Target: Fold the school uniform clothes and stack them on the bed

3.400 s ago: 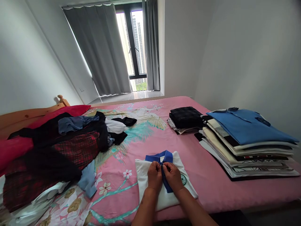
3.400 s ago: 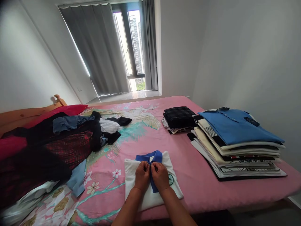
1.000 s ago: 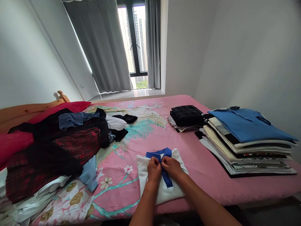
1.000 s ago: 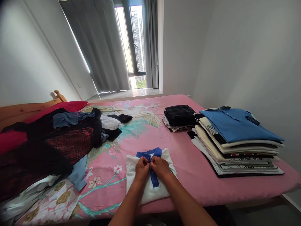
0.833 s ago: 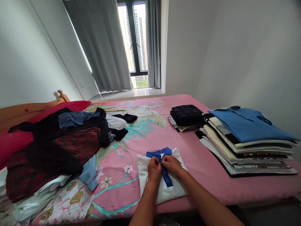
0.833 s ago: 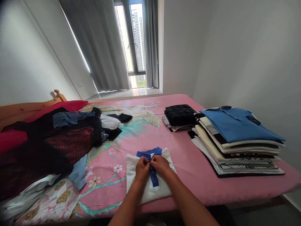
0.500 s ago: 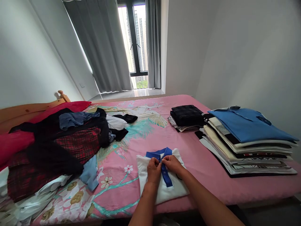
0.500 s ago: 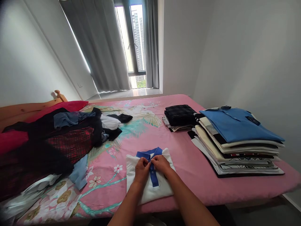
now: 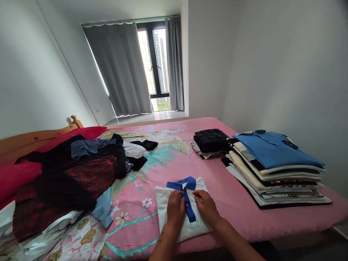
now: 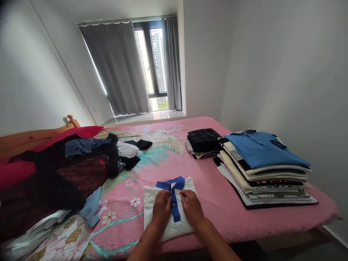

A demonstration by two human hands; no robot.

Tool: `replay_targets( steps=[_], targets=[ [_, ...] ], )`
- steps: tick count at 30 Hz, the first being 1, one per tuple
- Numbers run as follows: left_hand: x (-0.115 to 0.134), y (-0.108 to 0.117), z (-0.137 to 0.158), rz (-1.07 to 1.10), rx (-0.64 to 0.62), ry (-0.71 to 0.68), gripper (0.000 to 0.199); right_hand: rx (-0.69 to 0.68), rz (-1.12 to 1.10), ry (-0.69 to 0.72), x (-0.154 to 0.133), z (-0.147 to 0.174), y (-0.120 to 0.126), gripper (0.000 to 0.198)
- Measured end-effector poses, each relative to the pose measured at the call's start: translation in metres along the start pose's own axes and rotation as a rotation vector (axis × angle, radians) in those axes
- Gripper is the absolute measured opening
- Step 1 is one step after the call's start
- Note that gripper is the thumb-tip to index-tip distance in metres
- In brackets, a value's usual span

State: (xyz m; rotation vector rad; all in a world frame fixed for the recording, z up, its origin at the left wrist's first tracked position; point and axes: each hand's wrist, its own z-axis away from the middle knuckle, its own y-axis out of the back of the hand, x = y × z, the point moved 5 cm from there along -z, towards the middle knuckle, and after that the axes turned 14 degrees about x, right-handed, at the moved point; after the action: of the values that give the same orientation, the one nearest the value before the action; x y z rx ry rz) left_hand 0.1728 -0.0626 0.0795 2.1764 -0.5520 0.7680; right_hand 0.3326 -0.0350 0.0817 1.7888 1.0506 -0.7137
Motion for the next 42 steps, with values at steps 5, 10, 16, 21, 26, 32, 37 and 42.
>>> replay_targets(
  steps=[5,10,16,21,26,32,37,42],
  targets=[
    [-0.008,0.019,0.03,-0.326,-0.147,-0.079,0.05,-0.063,0.194,0.136,-0.007,0.003,-0.002,0.042],
    [-0.021,0.024,0.038,-0.544,-0.313,-0.082,0.055,-0.373,0.568,0.176,0.001,0.019,-0.026,0.056],
    [-0.025,0.038,0.011,-0.614,-0.21,-0.082,0.056,-0.198,0.619,0.238,-0.007,0.006,-0.023,0.055],
    [-0.051,0.038,0.014,-0.6,-0.261,0.09,0.069,-0.238,0.595,0.118,0.017,0.011,-0.028,0.06],
    [-0.061,0.05,-0.012,-0.49,-0.151,0.108,0.039,-0.088,0.492,0.141,0.021,0.003,-0.018,0.041],
    [-0.062,0.044,-0.07,-0.474,-0.218,0.106,0.034,-0.113,0.353,0.447,-0.033,0.022,-0.028,0.031],
    [-0.068,0.024,-0.097,-0.489,-0.432,0.173,0.022,-0.413,0.251,0.647,-0.053,0.069,-0.06,0.047],
    [-0.08,0.02,-0.107,-0.463,-0.544,0.215,0.013,-0.431,0.265,0.684,-0.041,0.08,-0.071,0.049]
  ],
)
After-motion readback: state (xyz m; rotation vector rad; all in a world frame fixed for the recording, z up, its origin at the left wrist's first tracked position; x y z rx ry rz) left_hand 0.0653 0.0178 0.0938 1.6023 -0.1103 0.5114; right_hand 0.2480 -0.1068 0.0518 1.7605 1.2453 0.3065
